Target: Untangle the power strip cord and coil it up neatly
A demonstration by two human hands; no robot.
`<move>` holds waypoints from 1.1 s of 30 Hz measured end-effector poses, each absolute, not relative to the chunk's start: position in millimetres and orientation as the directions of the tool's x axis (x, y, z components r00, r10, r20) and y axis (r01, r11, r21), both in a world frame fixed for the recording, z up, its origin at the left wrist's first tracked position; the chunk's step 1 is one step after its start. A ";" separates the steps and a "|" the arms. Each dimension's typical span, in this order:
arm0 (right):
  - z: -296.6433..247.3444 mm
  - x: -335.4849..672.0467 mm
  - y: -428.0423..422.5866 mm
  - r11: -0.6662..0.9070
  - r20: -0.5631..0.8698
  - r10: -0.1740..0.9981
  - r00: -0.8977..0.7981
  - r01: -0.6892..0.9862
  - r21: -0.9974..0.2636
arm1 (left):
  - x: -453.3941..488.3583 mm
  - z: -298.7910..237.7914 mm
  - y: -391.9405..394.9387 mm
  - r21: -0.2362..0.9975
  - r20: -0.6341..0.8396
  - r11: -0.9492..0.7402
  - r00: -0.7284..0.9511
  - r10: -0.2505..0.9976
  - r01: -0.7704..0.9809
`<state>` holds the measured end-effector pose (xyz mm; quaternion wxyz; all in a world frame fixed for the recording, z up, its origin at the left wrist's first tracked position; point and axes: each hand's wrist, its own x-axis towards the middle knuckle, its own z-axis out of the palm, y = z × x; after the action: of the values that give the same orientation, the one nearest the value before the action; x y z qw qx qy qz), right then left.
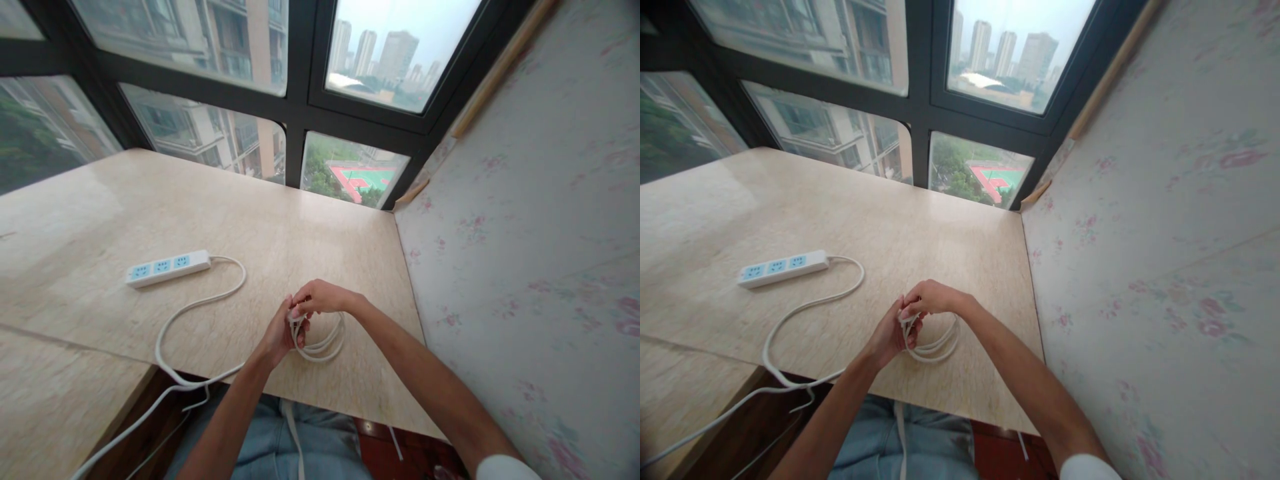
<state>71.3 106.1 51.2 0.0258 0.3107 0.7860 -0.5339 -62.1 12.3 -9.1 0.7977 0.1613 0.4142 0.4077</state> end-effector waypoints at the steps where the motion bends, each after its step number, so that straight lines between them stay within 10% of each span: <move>1: 49.9 70.8 106.2 0.268 -0.350 0.471 -0.810 0.509 -0.818 | -62.3 -8.6 12.8 0.579 -0.534 0.619 0.327 0.780 -0.531; 14: 49.5 89.3 113.2 0.612 0.031 0.494 -0.869 0.323 -0.722 | -71.1 -7.5 10.2 0.347 -0.577 0.618 0.359 0.734 -0.705; 33: 41.5 85.8 116.5 0.619 -0.071 0.478 -0.875 0.394 -0.679 | -70.7 -19.2 7.2 0.276 -0.529 0.502 0.307 0.791 -0.819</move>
<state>85.8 116.5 41.5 -0.0585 0.2428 0.8979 -0.3626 -70.7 7.2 -19.2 0.8080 -0.0225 0.3135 0.4983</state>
